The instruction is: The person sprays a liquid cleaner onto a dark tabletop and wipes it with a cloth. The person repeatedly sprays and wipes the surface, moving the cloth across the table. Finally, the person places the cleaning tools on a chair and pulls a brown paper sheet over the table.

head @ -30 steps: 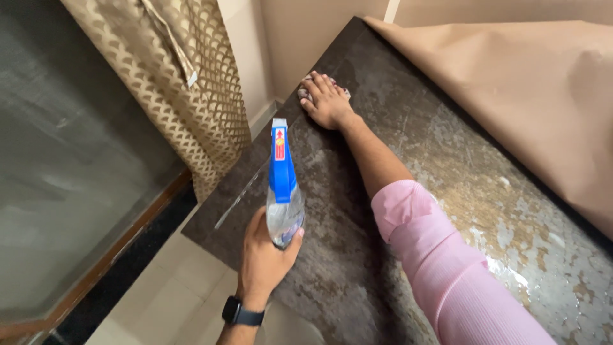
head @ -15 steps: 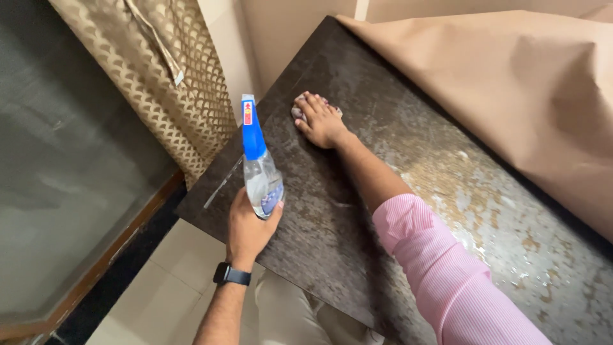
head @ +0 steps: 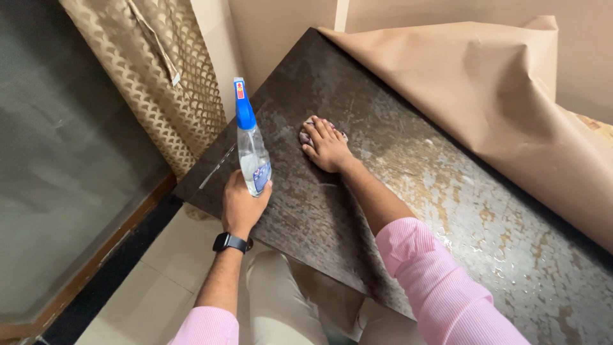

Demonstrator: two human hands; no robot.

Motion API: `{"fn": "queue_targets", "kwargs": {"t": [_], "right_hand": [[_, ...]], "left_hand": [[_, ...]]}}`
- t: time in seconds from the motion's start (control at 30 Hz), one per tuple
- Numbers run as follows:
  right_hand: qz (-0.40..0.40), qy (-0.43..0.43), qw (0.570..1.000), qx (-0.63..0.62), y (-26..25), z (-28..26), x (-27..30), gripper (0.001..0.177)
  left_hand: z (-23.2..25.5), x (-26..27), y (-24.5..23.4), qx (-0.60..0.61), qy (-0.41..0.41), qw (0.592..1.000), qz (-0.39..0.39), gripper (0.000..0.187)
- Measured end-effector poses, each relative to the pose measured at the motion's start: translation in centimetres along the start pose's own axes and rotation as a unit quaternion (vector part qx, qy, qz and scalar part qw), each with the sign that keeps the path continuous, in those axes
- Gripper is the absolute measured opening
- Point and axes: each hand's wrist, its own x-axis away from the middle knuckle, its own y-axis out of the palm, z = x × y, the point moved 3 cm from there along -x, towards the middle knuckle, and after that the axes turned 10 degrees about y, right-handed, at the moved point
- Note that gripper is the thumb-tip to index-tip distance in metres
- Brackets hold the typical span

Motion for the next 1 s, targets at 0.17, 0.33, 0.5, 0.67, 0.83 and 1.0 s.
{"fn": "queue_targets", "kwargs": {"t": [0.17,0.33,0.5,0.67,0.83,1.0], "right_hand": [[-0.003,0.020,1.000,-0.004,-0.7,0.7,2.3,0.068],[0.007,0.015,1.000,0.000,-1.9,1.7,4.1,0.068],[-0.009,0.022,1.000,-0.005,-2.6,1.6,4.0,0.066],[-0.008,0.029,1.000,-0.003,-3.0,2.0,3.4,0.066],[0.000,0.041,0.999,-0.001,-2.7,3.2,2.3,0.065],[0.017,0.071,0.997,0.003,-2.7,6.5,0.3,0.067]], "left_hand": [[-0.2,0.2,0.0,-0.004,-0.012,1.000,-0.008,0.035],[-0.2,0.3,-0.1,0.004,-0.015,1.000,-0.010,0.036],[-0.2,0.2,-0.1,0.003,-0.010,1.000,-0.010,0.036],[-0.1,0.0,0.0,0.003,-0.006,1.000,-0.014,0.036],[-0.2,0.0,0.0,-0.005,0.002,1.000,-0.020,0.037],[-0.1,-0.1,0.0,0.002,0.003,1.000,-0.024,0.041]]}}
